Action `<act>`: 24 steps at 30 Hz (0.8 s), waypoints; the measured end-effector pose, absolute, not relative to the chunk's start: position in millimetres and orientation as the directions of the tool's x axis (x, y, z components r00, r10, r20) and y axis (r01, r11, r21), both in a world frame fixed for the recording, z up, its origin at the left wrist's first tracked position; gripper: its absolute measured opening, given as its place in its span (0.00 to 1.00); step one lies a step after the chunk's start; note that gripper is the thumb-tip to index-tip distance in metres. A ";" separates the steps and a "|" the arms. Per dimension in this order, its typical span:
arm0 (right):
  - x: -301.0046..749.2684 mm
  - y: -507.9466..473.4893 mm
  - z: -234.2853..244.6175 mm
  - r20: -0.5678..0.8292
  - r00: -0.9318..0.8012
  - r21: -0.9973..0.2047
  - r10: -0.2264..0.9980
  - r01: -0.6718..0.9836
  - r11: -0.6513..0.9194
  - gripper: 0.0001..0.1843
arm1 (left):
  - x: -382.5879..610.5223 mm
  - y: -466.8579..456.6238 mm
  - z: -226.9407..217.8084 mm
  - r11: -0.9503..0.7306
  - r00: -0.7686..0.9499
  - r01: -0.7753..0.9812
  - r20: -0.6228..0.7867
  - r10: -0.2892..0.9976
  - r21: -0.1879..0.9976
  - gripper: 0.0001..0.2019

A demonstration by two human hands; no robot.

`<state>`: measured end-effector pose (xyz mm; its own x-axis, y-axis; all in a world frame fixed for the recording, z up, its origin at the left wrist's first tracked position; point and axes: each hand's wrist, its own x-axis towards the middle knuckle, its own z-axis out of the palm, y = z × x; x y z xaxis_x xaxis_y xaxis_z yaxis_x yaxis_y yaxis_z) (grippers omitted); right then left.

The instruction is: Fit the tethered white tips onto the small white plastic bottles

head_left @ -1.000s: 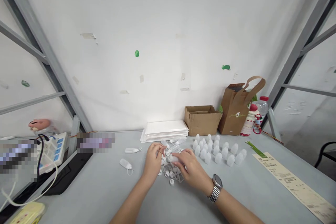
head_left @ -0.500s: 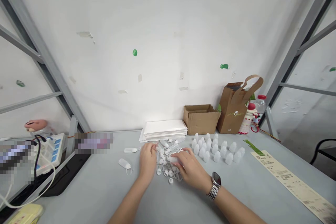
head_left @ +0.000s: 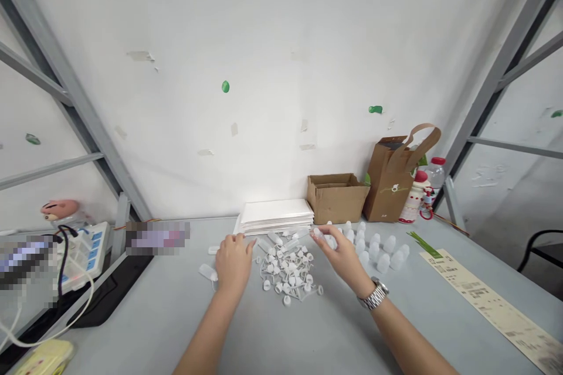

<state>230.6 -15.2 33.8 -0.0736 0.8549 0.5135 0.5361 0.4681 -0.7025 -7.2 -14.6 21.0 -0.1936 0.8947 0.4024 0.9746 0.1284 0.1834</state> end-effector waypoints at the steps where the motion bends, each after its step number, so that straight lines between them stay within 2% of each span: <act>1: 234.2 -13.7 36.5 0.544 -0.025 -0.700 0.839 0.537 0.471 0.13 | -11.3 -15.0 23.2 0.203 -0.240 0.970 0.391 0.888 0.134 0.17; 4: 244.0 -10.6 41.8 0.600 0.129 -0.693 0.789 0.577 0.433 0.15 | -19.1 -16.9 26.1 0.331 -0.326 0.943 0.317 0.890 0.041 0.16; 10: 259.2 -4.9 46.7 0.549 0.258 -0.775 0.795 0.514 0.368 0.17 | -17.4 -17.6 23.1 0.284 -0.283 0.959 0.135 0.949 0.014 0.13; 17: 268.6 2.6 43.8 0.520 0.265 -0.786 0.812 0.521 0.333 0.22 | -18.5 -14.6 21.6 0.265 -0.265 0.964 0.099 0.959 0.020 0.12; 24: 268.6 5.9 38.7 0.572 0.222 -0.693 0.790 0.647 0.319 0.20 | -18.7 -16.4 28.8 0.294 -0.294 0.955 0.168 0.941 0.026 0.13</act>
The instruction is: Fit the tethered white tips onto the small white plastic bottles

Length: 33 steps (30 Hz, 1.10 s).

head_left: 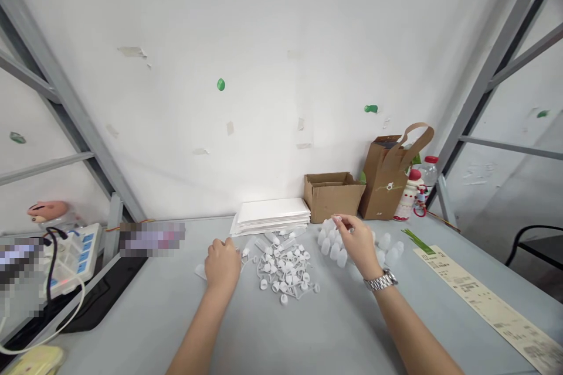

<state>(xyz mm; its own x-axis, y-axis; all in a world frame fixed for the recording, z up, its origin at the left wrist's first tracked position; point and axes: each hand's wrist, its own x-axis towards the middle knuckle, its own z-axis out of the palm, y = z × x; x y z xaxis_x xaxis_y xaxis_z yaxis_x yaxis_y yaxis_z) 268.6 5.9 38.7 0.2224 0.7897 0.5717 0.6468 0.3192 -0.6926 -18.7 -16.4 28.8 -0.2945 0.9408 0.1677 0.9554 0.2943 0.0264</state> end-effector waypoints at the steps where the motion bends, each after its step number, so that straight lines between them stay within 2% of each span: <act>1: 268.5 6.0 38.6 0.580 0.218 -0.678 0.785 0.664 0.316 0.20 | -19.5 -16.7 29.7 0.309 -0.308 0.951 0.188 0.933 0.025 0.13; 4: 267.8 5.3 38.6 0.601 0.200 -0.635 0.774 0.707 0.311 0.19 | -22.5 -17.0 30.4 0.360 -0.355 0.933 0.217 0.909 0.017 0.14; 7: 264.6 3.3 37.7 0.619 0.131 -0.574 0.774 0.749 0.332 0.18 | -24.6 -16.4 28.5 0.371 -0.367 0.929 0.171 0.915 0.007 0.14; 14: 250.4 1.0 24.6 0.632 -0.124 -0.331 0.765 0.849 0.411 0.18 | -25.9 -15.3 26.1 0.329 -0.327 0.944 0.125 0.937 0.005 0.14; 21: 245.3 1.0 14.5 0.642 -0.209 -0.159 0.738 0.905 0.395 0.16 | -26.4 -14.8 26.3 0.311 -0.311 0.950 0.121 0.943 0.020 0.14; 27: 244.3 2.5 14.9 0.663 -0.202 -0.169 0.721 0.898 0.406 0.18 | -25.6 -14.0 27.0 0.315 -0.317 0.948 0.130 0.939 0.035 0.15; 33: 269.1 -9.2 49.1 0.706 -0.058 -0.305 0.705 0.874 0.378 0.19 | -25.4 -13.5 25.5 0.334 -0.339 0.941 0.121 0.933 0.062 0.19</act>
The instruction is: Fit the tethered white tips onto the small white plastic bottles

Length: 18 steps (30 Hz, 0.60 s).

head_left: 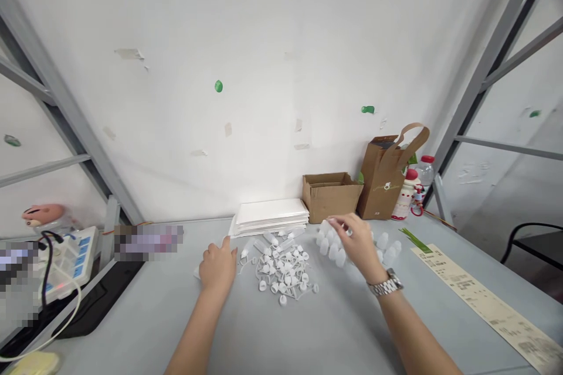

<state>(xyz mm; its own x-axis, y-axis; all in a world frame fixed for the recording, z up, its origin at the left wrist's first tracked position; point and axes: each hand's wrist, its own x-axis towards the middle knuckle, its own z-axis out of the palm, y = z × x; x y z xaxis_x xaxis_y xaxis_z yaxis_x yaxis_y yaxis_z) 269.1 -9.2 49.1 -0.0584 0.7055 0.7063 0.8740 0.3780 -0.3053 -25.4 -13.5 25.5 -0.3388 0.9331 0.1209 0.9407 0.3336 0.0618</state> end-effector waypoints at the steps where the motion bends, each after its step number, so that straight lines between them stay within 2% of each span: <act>1: 276.4 -15.3 54.6 0.714 -0.010 -0.341 0.700 0.868 0.361 0.19 | -25.9 -13.2 24.6 0.336 -0.341 0.940 0.118 0.933 0.063 0.20; 3: 290.1 -29.7 60.1 0.698 0.167 -0.492 0.696 0.818 0.297 0.19 | -27.4 -12.1 22.4 0.332 -0.337 0.942 0.112 0.935 0.054 0.20; 5: 300.5 -42.8 57.6 0.659 0.208 -0.518 0.723 0.822 0.236 0.21 | -29.0 -10.7 20.1 0.328 -0.331 0.944 0.107 0.938 0.046 0.20; 10: 307.4 -50.4 39.4 0.599 0.092 -0.367 0.796 0.914 0.170 0.25 | -30.3 -8.6 17.3 0.337 -0.339 0.941 0.107 0.935 0.041 0.16; 18: 305.4 -30.2 23.4 0.576 -0.015 -0.174 0.817 0.975 0.141 0.26 | -30.5 -9.4 17.6 0.331 -0.334 0.943 0.121 0.935 0.043 0.15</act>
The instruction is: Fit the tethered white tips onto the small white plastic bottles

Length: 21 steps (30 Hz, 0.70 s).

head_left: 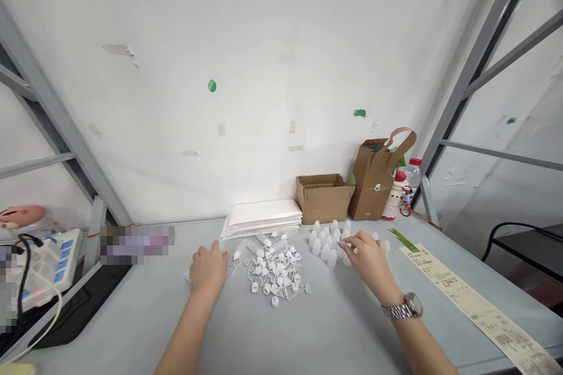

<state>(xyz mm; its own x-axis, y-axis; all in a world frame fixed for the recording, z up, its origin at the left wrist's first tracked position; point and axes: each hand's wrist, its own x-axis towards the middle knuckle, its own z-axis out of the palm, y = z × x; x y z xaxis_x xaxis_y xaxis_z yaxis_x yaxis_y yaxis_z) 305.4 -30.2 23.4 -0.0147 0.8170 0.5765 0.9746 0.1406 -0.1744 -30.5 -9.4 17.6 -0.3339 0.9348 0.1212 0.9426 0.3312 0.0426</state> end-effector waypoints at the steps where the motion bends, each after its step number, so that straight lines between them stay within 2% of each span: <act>1: 305.8 -28.4 20.2 0.577 -0.024 -0.151 0.817 0.979 0.135 0.26 | -30.4 -9.3 17.6 0.333 -0.336 0.942 0.124 0.934 0.040 0.15; 9: 306.0 -26.9 16.7 0.602 -0.031 -0.134 0.798 0.981 0.139 0.25 | -30.5 -7.7 18.1 0.350 -0.354 0.935 0.131 0.926 0.054 0.15; 11: 298.1 -32.4 21.6 0.624 -0.018 -0.221 0.781 0.955 0.199 0.23 | -30.5 -7.1 17.6 0.357 -0.363 0.932 0.134 0.922 0.066 0.15; 13: 284.0 -39.0 23.3 0.619 -0.015 -0.403 0.785 0.852 0.335 0.22 | -30.2 -6.4 16.9 0.373 -0.381 0.924 0.140 0.914 0.079 0.16; 16: 256.9 -45.4 15.6 0.429 -0.136 -0.636 0.893 0.656 0.406 0.24 | -29.6 -5.1 15.8 0.401 -0.413 0.911 0.155 0.898 0.100 0.18; 19: 232.9 -42.4 0.5 0.237 -0.256 -0.728 0.937 0.592 0.346 0.33 | -30.1 -4.0 14.6 0.412 -0.425 0.904 0.165 0.890 0.112 0.18; 21: 220.1 -36.8 -7.9 0.135 -0.301 -0.740 0.944 0.603 0.298 0.36 | -31.1 -3.3 13.7 0.406 -0.420 0.907 0.162 0.893 0.115 0.17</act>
